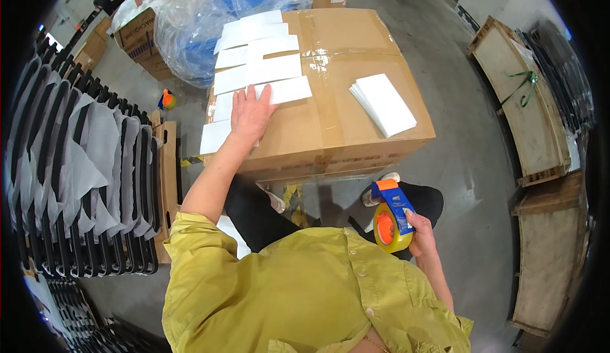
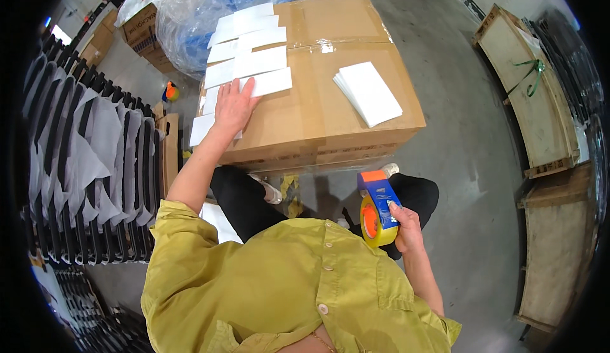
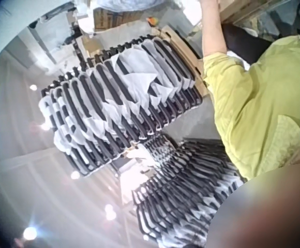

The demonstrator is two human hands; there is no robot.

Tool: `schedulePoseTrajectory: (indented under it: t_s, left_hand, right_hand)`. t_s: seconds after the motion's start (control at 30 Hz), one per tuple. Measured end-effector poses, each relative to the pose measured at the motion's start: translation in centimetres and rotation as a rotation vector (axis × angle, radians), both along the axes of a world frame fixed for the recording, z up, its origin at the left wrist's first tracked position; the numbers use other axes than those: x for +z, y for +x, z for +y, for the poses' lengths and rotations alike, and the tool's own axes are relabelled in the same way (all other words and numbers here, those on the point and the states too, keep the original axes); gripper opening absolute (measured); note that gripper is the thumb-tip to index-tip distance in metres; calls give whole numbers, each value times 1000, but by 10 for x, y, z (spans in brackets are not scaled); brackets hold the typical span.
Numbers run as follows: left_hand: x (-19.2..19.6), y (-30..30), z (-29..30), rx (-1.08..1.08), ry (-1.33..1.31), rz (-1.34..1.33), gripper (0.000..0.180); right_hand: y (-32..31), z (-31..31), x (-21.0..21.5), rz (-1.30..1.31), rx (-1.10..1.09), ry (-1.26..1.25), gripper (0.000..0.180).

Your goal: Applying adhesive tape to white foam pads using a tape dispenser in a warehouse environment.

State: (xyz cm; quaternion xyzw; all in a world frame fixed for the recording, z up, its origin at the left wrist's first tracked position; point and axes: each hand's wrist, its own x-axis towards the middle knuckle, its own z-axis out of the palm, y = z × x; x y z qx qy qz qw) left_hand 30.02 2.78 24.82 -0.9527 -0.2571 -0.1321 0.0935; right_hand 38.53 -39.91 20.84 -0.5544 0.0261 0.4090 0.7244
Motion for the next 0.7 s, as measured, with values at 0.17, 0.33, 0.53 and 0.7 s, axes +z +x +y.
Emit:
schedulePoseTrajectory:
  t_s: [0.17, 0.33, 0.53, 0.7]
  left_hand:
    - [-4, 5, -3, 121, -82, 61, 61]
    - [17, 14, -4, 94, 14, 134, 53]
    - [45, 39, -17, 285, -67, 443, 43]
    - [17, 93, -90, -618, -211, -471, 28]
  right_hand:
    - [-4, 2, 11, 2, 42, -39, 34]
    - [-6, -1, 13, 26, 51, -57, 34]
    - [-5, -19, 9, 19, 39, -64, 33]
    - [-5, -30, 16, 1, 48, -50, 34]
